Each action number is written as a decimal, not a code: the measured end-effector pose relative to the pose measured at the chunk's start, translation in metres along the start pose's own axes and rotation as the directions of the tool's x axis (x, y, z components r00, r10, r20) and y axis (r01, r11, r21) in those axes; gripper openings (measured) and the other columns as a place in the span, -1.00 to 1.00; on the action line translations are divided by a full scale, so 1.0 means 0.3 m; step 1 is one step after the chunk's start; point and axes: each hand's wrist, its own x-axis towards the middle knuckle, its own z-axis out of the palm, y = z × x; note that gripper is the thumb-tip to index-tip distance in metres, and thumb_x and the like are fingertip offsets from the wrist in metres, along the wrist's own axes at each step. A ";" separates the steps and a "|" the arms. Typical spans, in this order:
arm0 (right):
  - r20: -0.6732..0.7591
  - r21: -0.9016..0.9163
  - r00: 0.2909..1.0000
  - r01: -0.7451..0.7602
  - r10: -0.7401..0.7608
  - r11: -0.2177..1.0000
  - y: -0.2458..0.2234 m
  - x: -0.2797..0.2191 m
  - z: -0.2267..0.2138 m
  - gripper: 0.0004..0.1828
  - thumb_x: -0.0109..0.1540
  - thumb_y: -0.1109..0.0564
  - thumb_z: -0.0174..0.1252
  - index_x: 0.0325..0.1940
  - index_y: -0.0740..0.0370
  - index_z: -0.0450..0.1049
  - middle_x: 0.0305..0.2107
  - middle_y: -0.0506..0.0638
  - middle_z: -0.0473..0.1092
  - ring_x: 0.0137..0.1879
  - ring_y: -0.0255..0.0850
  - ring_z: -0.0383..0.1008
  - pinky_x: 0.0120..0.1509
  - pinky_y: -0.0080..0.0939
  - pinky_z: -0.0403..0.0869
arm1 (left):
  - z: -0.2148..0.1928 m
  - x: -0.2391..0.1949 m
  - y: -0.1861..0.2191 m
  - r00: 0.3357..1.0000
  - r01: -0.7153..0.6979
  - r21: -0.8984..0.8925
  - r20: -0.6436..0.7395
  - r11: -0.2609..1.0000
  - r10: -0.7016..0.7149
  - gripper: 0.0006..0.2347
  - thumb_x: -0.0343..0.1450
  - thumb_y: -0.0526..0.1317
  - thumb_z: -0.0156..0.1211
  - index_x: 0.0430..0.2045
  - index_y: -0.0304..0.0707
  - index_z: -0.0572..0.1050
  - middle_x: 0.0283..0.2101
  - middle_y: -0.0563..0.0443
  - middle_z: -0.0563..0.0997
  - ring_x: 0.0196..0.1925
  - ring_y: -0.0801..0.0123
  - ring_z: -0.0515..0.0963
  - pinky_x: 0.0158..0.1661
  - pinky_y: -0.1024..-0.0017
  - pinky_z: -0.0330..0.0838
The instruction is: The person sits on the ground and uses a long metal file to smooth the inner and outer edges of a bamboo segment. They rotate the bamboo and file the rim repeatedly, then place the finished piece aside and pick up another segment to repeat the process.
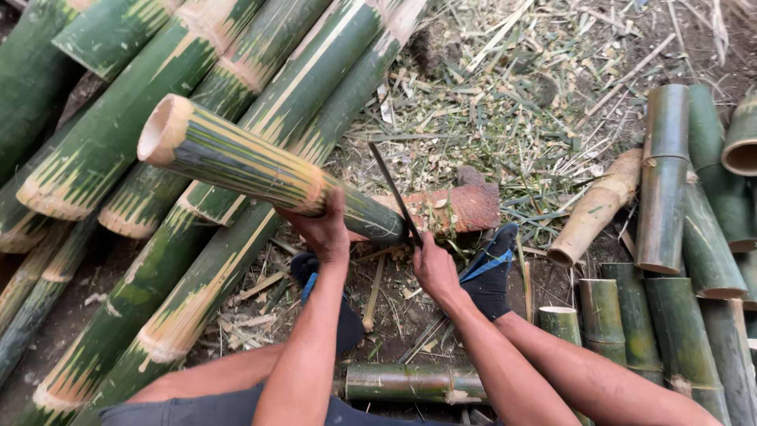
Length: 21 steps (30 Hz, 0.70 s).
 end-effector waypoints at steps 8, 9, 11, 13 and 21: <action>-0.168 0.200 0.980 0.142 -0.109 0.969 -0.082 -0.067 -0.106 -0.78 0.36 0.09 -0.04 -0.02 0.28 0.20 -0.56 0.31 0.46 -0.48 0.22 0.54 -0.44 0.20 0.46 | -0.019 -0.043 -0.001 0.987 0.118 0.154 0.093 0.981 -0.133 -0.05 0.33 -0.02 0.48 0.46 -0.26 -0.17 0.34 -0.32 0.29 0.36 0.05 0.39 0.39 0.17 0.26; -0.196 0.249 0.972 0.177 -0.130 0.952 -0.083 -0.065 -0.114 -0.78 0.36 0.08 -0.06 -0.02 0.27 0.20 -0.57 0.26 0.47 -0.52 0.14 0.56 -0.51 0.13 0.48 | -0.020 -0.042 0.006 0.984 0.136 0.158 0.093 0.978 -0.152 -0.07 0.34 -0.03 0.47 0.45 -0.26 -0.15 0.31 -0.30 0.33 0.34 0.06 0.42 0.38 0.18 0.28; -0.316 0.186 0.918 0.308 -0.240 0.933 -0.064 -0.060 -0.104 -0.77 0.40 0.07 -0.04 -0.03 0.29 0.19 -0.62 0.24 0.44 -0.55 0.11 0.53 -0.49 0.13 0.44 | -0.022 -0.051 0.014 0.982 0.157 0.157 0.077 0.975 -0.170 -0.11 0.32 -0.04 0.47 0.43 -0.26 -0.10 0.28 -0.28 0.35 0.30 0.08 0.45 0.34 0.19 0.34; -0.278 0.165 0.938 0.258 -0.206 0.952 -0.033 -0.037 -0.066 -0.77 0.41 0.07 -0.04 -0.04 0.30 0.21 -0.61 0.26 0.44 -0.52 0.12 0.53 -0.45 0.14 0.43 | -0.017 -0.057 0.019 0.984 0.153 0.133 0.070 0.979 -0.163 -0.11 0.31 -0.04 0.46 0.41 -0.26 -0.10 0.25 -0.26 0.36 0.25 0.11 0.46 0.31 0.21 0.37; -0.119 -0.029 0.989 0.082 -0.085 0.996 0.016 0.002 -0.029 -0.72 0.32 0.11 0.04 0.08 0.26 0.27 -0.57 0.41 0.44 -0.40 0.39 0.47 -0.30 0.29 0.37 | -0.010 -0.083 0.021 0.991 -0.002 0.116 0.134 0.993 -0.013 -0.17 0.35 -0.09 0.45 0.39 -0.31 -0.05 0.20 -0.25 0.37 0.21 0.15 0.47 0.25 0.17 0.40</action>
